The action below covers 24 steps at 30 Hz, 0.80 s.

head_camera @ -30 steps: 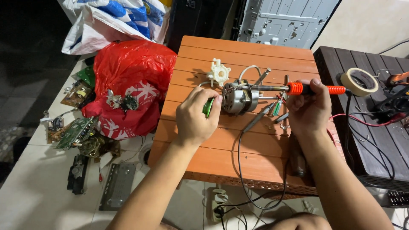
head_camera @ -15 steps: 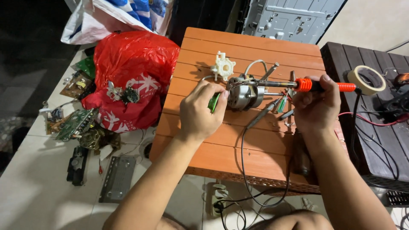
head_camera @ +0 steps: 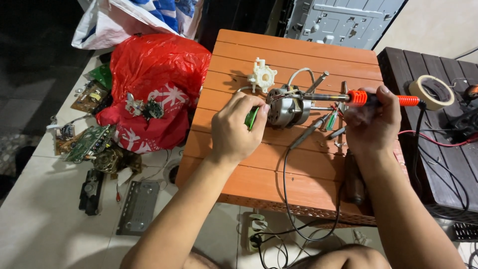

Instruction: Repairing an electric motor by wrapping wires with electrical tape and soldering the connections.

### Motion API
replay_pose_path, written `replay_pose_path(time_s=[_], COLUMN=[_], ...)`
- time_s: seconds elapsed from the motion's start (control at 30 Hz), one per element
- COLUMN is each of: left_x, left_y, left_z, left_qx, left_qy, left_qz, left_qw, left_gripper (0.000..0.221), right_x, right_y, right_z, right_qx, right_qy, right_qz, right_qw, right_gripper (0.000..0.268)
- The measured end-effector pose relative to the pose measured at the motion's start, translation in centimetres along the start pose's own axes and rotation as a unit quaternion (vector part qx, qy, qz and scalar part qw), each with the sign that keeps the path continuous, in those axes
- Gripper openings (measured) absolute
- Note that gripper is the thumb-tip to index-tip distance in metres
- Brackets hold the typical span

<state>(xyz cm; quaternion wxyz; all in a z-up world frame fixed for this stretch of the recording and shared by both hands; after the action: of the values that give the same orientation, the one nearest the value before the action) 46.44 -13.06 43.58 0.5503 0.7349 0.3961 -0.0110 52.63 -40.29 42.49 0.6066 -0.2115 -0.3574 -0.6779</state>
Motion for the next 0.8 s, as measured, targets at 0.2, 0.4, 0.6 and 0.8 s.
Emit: replay_pose_path(time_s=[0.2, 0.4, 0.6, 0.8], left_x=[0.06, -0.17, -0.03, -0.03], left_y=[-0.05, -0.02, -0.03, -0.01], left_z=[-0.06, -0.03, -0.05, 0.07], left_qx=[0.004, 0.008, 0.01, 0.007], left_qy=[0.002, 0.0, 0.001, -0.002], left_qz=[-0.001, -0.004, -0.004, -0.002], left_qw=[1.0, 1.0, 1.0, 1.0], left_gripper=[0.006, 0.005, 0.005, 0.006], right_x=[-0.23, -0.16, -0.1, -0.17], right_y=[0.38, 0.4, 0.15, 0.29], right_z=[-0.46, -0.71, -0.03, -0.28], right_qx=[0.008, -0.001, -0.007, 0.01], right_qy=[0.005, 0.007, 0.005, -0.013], right_qz=[-0.001, -0.006, 0.005, -0.007], right_qw=[1.0, 1.0, 1.0, 1.0], right_gripper=[0.016, 0.018, 0.016, 0.017])
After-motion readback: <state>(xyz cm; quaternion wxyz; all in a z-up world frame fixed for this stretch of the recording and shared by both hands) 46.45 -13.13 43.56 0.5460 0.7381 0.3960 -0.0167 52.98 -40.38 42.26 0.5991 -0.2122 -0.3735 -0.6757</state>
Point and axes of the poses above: each hand's wrist, its own y-axis towards the middle knuckle, its own z-axis out of the palm, x = y × z, the point moved 2 cm from there along y, towards the middle knuckle, and after that the axes turned 12 degrees about x, right-handed, at the moved point
